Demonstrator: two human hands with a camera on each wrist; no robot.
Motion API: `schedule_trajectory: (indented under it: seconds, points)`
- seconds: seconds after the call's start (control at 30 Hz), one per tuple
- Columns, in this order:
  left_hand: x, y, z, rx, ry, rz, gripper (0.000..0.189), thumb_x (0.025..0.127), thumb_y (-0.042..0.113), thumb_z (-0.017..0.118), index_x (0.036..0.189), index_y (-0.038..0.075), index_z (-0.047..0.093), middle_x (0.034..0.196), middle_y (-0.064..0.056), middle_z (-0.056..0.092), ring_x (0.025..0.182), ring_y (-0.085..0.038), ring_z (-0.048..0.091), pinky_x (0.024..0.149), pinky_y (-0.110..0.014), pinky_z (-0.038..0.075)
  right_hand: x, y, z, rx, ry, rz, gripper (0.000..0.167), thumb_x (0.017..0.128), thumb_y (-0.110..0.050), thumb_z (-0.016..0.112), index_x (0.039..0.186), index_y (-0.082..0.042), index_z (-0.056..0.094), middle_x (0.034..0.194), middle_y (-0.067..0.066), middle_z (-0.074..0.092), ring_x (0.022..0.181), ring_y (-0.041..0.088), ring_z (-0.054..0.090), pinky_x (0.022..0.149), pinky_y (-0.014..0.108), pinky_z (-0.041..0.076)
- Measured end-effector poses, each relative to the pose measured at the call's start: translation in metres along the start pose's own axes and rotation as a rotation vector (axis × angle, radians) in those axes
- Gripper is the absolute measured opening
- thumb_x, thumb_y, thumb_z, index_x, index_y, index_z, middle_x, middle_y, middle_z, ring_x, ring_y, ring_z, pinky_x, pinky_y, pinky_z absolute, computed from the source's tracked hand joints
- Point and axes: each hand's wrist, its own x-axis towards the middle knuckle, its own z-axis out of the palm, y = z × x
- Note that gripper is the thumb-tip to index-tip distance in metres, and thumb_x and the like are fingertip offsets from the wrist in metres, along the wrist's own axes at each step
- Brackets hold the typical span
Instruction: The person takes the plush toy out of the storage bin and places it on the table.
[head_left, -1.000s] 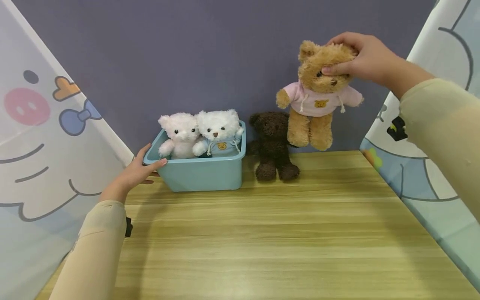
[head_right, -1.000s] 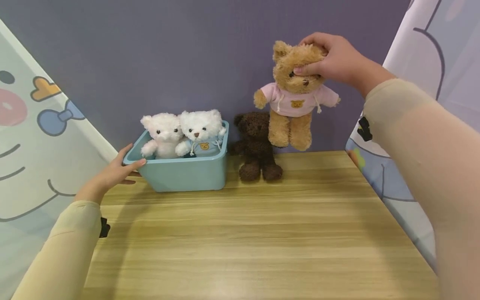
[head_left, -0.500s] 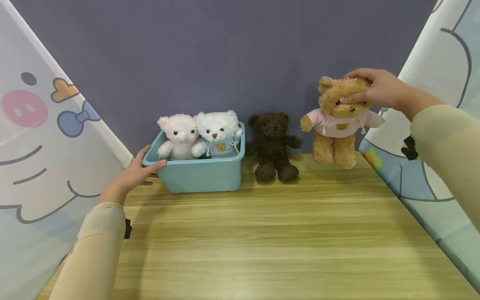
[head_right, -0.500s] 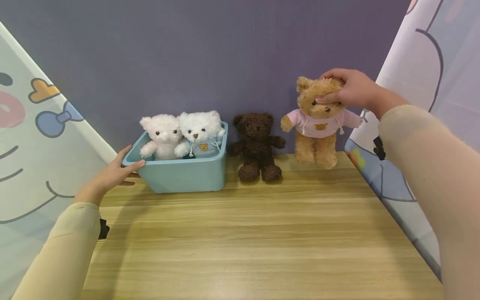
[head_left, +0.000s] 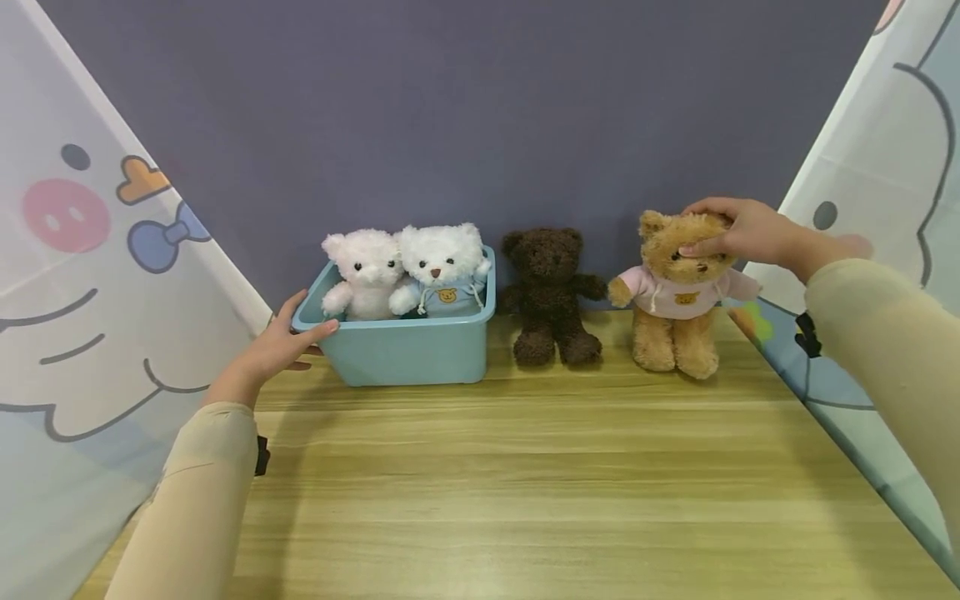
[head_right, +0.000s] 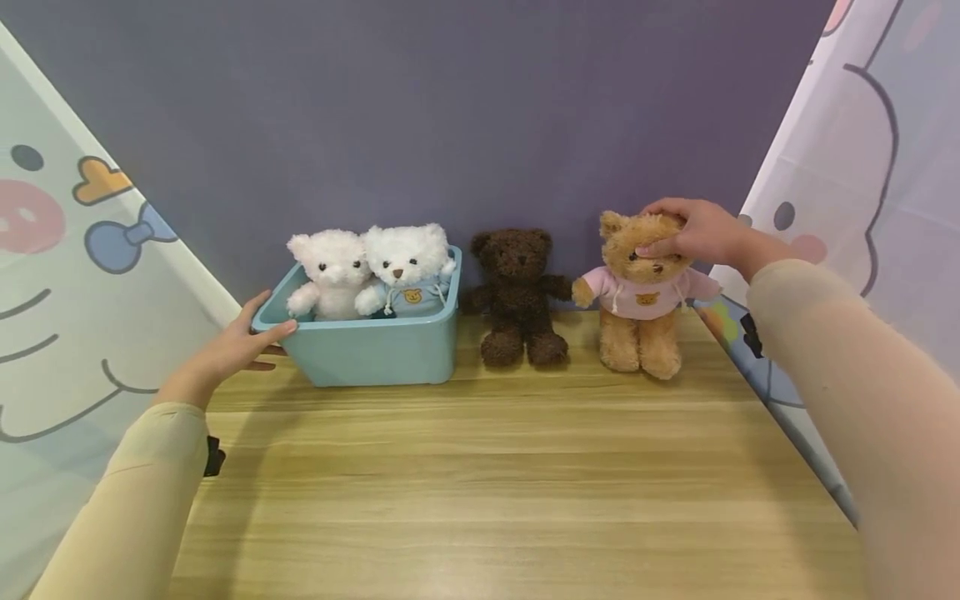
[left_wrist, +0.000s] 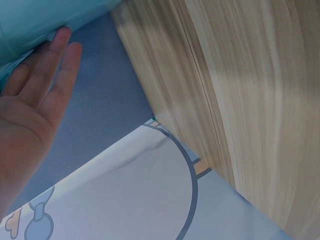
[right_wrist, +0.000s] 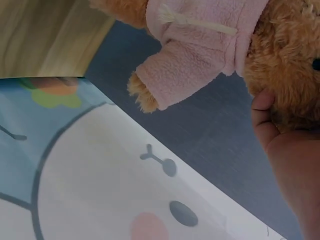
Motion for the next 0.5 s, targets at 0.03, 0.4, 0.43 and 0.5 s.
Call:
schedule_trajectory:
  seconds: [0.03,0.4,0.43,0.5]
  points:
    - [0.0,0.0,0.0,0.0,0.0,0.001,0.107,0.106,0.06,0.056,0.167,0.03,-0.027,0.169,-0.041,0.019,0.137,-0.057,0.057,0.103,-0.065,0.058,0.0,0.001,0.002,0.0,-0.001,0.001,0.091,0.094,-0.061,0.076,0.163,-0.015,0.039,0.16,0.029,0.042,0.14,0.053,0.044,0.106,0.077,0.041]
    - [0.003,-0.007,0.0,-0.019,0.009,0.002,0.106,0.106,0.059,0.056,0.168,0.03,-0.026,0.17,-0.04,0.017,0.138,-0.056,0.057,0.104,-0.067,0.057,0.001,0.008,0.013,-0.032,-0.002,0.002,0.091,0.094,-0.059,0.076,0.163,-0.013,0.038,0.159,0.033,0.041,0.139,0.057,0.041,0.106,0.08,0.04]
    - [0.003,-0.007,0.0,-0.016,0.012,0.004,0.107,0.106,0.059,0.056,0.168,0.029,-0.025,0.17,-0.04,0.018,0.137,-0.056,0.057,0.103,-0.066,0.058,0.001,0.009,0.014,-0.038,-0.003,0.001,0.091,0.094,-0.058,0.076,0.163,-0.012,0.039,0.159,0.034,0.041,0.14,0.058,0.041,0.106,0.079,0.04]
    - [0.004,-0.006,0.001,-0.015,0.014,0.007,0.108,0.105,0.061,0.057,0.168,0.031,-0.025,0.17,-0.039,0.02,0.137,-0.055,0.058,0.103,-0.065,0.059,0.001,0.012,0.018,-0.052,-0.007,-0.001,0.09,0.094,-0.056,0.077,0.162,-0.012,0.039,0.157,0.036,0.041,0.139,0.059,0.041,0.106,0.079,0.04]
